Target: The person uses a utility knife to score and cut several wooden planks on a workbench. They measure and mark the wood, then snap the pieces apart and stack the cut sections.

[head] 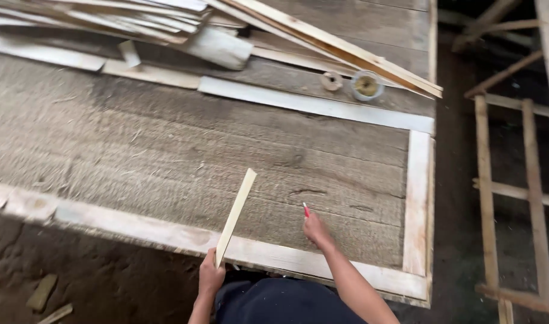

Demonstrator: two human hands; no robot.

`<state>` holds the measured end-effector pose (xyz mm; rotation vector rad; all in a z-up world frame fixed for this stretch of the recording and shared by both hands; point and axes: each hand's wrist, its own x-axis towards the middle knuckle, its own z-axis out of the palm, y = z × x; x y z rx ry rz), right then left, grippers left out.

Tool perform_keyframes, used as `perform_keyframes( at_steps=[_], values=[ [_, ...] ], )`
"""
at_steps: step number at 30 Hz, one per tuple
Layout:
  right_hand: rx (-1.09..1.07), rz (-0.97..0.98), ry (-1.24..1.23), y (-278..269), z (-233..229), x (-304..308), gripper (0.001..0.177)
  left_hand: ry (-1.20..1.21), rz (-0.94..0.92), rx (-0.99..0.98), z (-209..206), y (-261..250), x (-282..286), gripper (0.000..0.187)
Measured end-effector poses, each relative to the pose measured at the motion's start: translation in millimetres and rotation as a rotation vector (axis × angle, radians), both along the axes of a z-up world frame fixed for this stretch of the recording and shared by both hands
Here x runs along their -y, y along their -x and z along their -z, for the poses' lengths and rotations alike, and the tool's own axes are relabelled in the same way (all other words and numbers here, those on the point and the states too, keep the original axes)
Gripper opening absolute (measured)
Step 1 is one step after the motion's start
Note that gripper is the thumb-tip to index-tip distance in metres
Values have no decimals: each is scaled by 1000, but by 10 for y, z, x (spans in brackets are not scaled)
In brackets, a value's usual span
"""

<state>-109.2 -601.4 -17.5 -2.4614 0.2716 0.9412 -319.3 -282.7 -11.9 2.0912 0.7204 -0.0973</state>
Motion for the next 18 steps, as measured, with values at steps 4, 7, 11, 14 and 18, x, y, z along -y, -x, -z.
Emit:
perform_keyframes(
  at_steps=[4,7,11,14,18],
  values=[
    [-30,-3,-25,6,145,-112,34,40,-245,-77,8,469,-266,34],
    [13,-43,-15,-39,168,-167,42,105,-456,-262,-56,741,-420,31],
    [-238,-103,74,-146,451,-205,28,164,-513,-383,34,1121,-785,23],
    [-270,11,100,-243,515,-282,25,252,-523,-443,60,1240,-1146,29],
    [89,6,299,-295,1036,-571,32,388,-712,-449,109,1427,-1644,19]
  ],
)
